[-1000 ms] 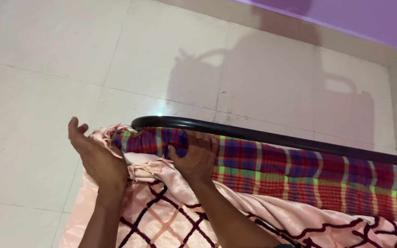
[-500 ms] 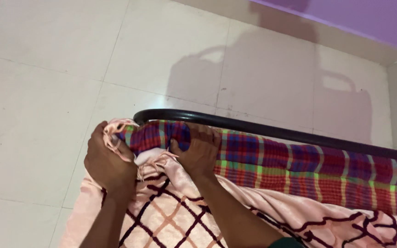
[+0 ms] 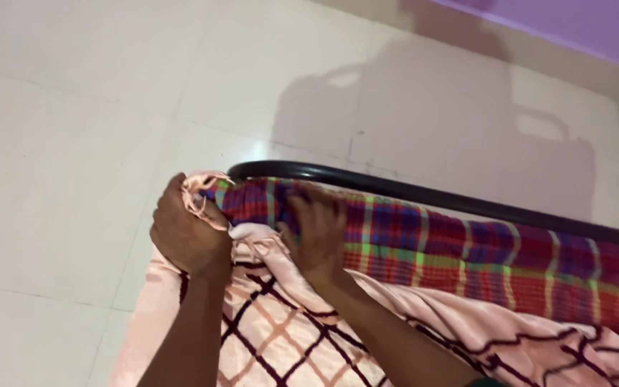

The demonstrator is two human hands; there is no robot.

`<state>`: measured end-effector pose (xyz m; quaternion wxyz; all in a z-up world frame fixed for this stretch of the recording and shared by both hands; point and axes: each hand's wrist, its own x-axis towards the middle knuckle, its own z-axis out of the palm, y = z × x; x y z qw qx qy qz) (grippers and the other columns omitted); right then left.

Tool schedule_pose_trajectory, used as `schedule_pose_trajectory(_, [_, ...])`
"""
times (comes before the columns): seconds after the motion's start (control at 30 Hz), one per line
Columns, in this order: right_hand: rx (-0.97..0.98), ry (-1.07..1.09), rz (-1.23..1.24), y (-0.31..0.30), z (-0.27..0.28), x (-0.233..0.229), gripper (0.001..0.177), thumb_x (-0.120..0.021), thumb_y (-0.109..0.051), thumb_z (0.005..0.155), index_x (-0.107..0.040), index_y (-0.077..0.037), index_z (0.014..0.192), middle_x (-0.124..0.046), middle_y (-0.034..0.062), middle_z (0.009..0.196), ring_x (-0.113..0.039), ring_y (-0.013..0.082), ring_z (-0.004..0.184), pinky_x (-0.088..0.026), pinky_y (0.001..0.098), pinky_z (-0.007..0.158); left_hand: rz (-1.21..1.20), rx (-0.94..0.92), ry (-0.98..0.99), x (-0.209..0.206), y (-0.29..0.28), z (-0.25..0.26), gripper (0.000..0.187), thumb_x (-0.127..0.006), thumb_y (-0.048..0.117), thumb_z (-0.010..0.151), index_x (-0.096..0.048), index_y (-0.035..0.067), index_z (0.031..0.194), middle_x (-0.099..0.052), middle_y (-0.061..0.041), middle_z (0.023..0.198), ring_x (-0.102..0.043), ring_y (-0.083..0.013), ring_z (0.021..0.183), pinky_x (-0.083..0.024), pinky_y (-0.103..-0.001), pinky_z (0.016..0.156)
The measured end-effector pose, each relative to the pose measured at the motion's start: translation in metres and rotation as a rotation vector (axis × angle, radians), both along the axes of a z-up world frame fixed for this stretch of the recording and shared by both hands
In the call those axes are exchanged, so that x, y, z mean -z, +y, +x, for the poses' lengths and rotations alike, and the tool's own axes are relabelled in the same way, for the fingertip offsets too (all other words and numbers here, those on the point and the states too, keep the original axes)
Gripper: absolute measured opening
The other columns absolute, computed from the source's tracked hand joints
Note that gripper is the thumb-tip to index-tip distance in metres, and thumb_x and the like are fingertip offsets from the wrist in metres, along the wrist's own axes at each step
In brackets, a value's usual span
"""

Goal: The person tucks the edges of a blanket and a checkered fabric under the side of a thin mattress by hand.

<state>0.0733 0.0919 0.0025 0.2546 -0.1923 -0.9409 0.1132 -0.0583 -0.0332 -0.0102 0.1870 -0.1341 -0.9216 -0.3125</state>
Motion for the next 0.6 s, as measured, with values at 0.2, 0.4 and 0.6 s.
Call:
schedule_pose_trajectory(0.2, [-0.407,0.275,-0.198,-0.016,-0.042,-0.023,0.036,-0.074,-0.010,0.095,-0.061,-0.005,0.128,-0.060,0.0159,0.139,-0.061,0.0406,0.130,-0.053,0.0499,0.110,0.006,-0.005,-0.088,0.000,0.002,-0.007,0.046,-0.059,0.035,0.095,-0.065,0.009,0.133,-0.070,-0.014,0.115,-0.063,-0.0375,0.107,-0.046,-0.051,0.094])
schedule_pose_trajectory(0.4, [-0.522,0.202,-0.212,-0.018,-0.072,-0.012,0.037,-0.071,-0.010,0.099,-0.059,-0.007,0.134,-0.058,0.0166,0.143,-0.060,0.0348,0.134,-0.051,0.0464,0.110,0.014,-0.014,-0.163,-0.006,0.004,-0.007,0.054,-0.063,0.042,0.089,-0.065,0.010,0.133,-0.070,-0.010,0.115,-0.063,-0.0333,0.109,-0.044,-0.049,0.098])
schedule_pose_trajectory(0.6, [-0.439,0.104,-0.149,-0.020,-0.068,0.003,0.046,-0.067,-0.008,0.096,-0.057,-0.007,0.141,-0.058,0.0124,0.146,-0.058,0.0293,0.136,-0.044,0.0476,0.115,-0.060,-0.057,-0.274,-0.004,0.007,-0.011,0.052,-0.060,0.045,0.092,-0.064,0.014,0.133,-0.068,-0.007,0.120,-0.060,-0.0298,0.115,-0.041,-0.046,0.101])
